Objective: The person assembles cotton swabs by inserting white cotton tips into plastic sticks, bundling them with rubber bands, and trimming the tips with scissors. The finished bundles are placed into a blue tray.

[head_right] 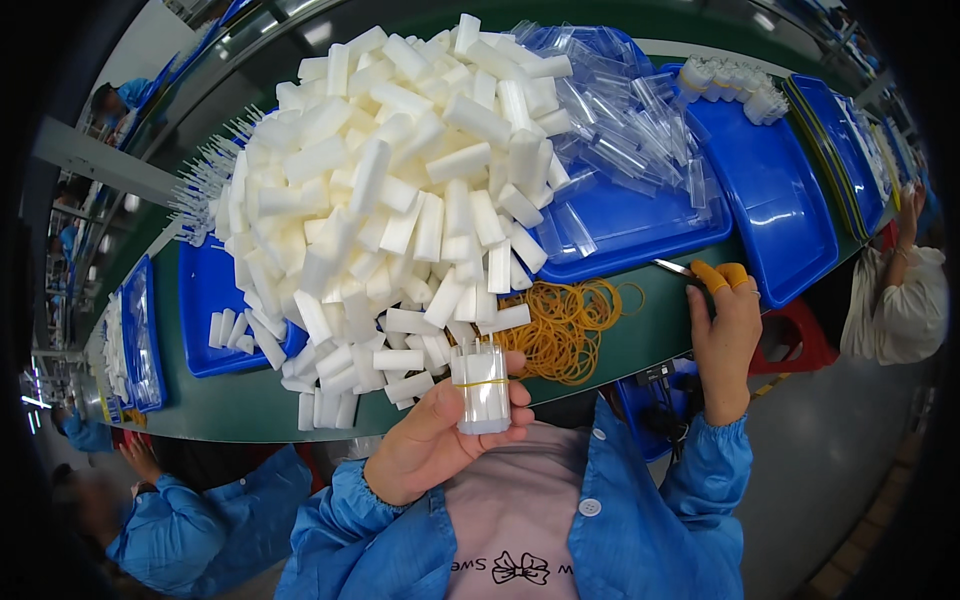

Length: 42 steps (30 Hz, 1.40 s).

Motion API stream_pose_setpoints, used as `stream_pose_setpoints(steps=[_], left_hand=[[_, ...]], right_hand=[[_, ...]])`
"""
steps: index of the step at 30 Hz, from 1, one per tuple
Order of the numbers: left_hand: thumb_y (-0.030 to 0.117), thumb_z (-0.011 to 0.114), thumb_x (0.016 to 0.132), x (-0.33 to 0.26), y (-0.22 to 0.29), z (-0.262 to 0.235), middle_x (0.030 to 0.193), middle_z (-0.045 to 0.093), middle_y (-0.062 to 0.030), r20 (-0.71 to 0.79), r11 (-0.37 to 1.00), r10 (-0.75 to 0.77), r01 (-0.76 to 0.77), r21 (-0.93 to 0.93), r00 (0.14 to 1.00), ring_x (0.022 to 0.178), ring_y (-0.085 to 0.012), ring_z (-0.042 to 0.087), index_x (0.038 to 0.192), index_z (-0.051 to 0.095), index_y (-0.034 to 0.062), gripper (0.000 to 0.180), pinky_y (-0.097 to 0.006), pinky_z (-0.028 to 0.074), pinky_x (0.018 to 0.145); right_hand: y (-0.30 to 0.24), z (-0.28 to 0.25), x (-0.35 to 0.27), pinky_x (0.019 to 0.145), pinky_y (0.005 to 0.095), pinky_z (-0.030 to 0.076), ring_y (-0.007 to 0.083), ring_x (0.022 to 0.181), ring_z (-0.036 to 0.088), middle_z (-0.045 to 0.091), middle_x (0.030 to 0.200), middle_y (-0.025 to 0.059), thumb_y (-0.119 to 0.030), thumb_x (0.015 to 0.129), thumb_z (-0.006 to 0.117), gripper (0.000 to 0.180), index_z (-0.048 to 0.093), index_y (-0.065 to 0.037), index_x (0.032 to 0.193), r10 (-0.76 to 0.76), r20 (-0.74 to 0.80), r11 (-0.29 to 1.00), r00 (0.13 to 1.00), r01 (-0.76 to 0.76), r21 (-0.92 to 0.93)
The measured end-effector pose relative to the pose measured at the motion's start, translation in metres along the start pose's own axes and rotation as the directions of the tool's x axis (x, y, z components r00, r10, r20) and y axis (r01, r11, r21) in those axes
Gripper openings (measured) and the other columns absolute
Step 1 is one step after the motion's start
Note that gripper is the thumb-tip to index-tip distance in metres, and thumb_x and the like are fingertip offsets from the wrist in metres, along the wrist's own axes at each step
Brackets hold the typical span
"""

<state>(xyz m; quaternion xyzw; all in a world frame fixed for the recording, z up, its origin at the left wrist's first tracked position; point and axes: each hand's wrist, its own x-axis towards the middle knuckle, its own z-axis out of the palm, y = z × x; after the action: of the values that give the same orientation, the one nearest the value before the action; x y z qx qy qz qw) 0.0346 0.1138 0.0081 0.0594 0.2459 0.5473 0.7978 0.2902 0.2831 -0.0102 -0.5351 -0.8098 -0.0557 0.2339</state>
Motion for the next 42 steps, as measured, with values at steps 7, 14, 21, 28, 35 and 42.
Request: stream_pose_setpoints(steps=[7, 14, 21, 28, 35, 42], left_hand=[[0.049, 0.067, 0.079, -0.006, 0.0, 0.003, 0.114, 0.056, -0.0122, 0.055, 0.99, 0.017, -0.025, 0.139, 0.998, 0.101, -0.0214, 0.058, 0.138, 0.03, -0.0017, 0.086, -0.036, 0.046, 0.09], [0.044, 0.066, 0.082, -0.007, -0.005, 0.008, 0.114, 0.055, -0.0119, 0.026, 0.949, 0.09, -0.093, 0.301, 0.996, 0.101, -0.0189, 0.058, 0.14, 0.028, 0.0003, 0.082, -0.033, 0.045, 0.09], [0.034, 0.065, 0.086, -0.009, -0.005, 0.017, 0.115, 0.053, -0.0106, 0.044, 0.925, 0.104, -0.113, 0.363, 0.994, 0.097, -0.0167, 0.055, 0.14, 0.027, 0.0022, 0.074, -0.031, 0.043, 0.089], [0.03, 0.068, 0.083, -0.008, -0.003, 0.02, 0.109, 0.054, -0.0097, 0.013, 0.917, 0.083, -0.081, 0.39, 0.996, 0.091, -0.017, 0.055, 0.138, 0.03, 0.0025, 0.072, -0.031, 0.044, 0.083], [0.042, 0.068, 0.081, -0.006, -0.005, 0.01, 0.108, 0.054, -0.0087, 0.053, 0.933, 0.028, -0.045, 0.358, 0.998, 0.096, -0.016, 0.052, 0.134, 0.035, 0.0012, 0.074, -0.029, 0.042, 0.085], [0.052, 0.059, 0.084, -0.004, -0.005, 0.018, 0.111, 0.054, -0.0112, 0.025, 0.969, -0.051, 0.043, 0.243, 0.998, 0.095, -0.0187, 0.055, 0.141, 0.025, 0.0001, 0.084, -0.032, 0.045, 0.082]], right_hand=[[0.0, -0.005, -0.01, 0.067, 0.0372, 0.043, 0.0285, 0.078, 0.054, 0.056, 0.089, 0.0146, -0.01, 0.081, 0.065, 0.018, 0.06, 0.0, 0.095, -0.017, 0.077, 0.986, 0.997, 0.004, 0.168], [-0.016, -0.033, -0.012, 0.061, 0.0258, 0.043, 0.0124, 0.067, 0.056, 0.057, 0.079, 0.0063, -0.006, 0.085, 0.06, 0.022, 0.059, 0.0, 0.106, 0.132, 0.189, 0.844, 0.973, -0.211, 0.493], [-0.012, -0.029, -0.012, 0.07, 0.0237, 0.047, 0.0118, 0.075, 0.06, 0.06, 0.084, 0.0036, -0.01, 0.092, 0.055, 0.02, 0.058, 0.001, 0.108, 0.347, 0.153, 0.381, 0.925, -0.289, 0.879], [-0.006, -0.011, -0.012, 0.065, 0.0232, 0.045, 0.0101, 0.071, 0.058, 0.062, 0.077, 0.0042, -0.018, 0.089, 0.061, 0.021, 0.063, 0.001, 0.099, 0.266, 0.15, 0.64, 0.952, -0.291, 0.711], [-0.003, -0.013, -0.007, 0.063, 0.0252, 0.045, 0.0127, 0.068, 0.058, 0.062, 0.075, 0.0056, -0.015, 0.086, 0.063, 0.019, 0.063, 0.003, 0.093, 0.181, 0.151, 0.727, 0.972, -0.235, 0.645], [-0.011, -0.015, 0.001, 0.065, 0.0254, 0.045, 0.0133, 0.07, 0.058, 0.062, 0.075, 0.0055, -0.01, 0.086, 0.062, 0.014, 0.062, 0.003, 0.089, 0.101, 0.157, 0.798, 0.982, -0.174, 0.577]])
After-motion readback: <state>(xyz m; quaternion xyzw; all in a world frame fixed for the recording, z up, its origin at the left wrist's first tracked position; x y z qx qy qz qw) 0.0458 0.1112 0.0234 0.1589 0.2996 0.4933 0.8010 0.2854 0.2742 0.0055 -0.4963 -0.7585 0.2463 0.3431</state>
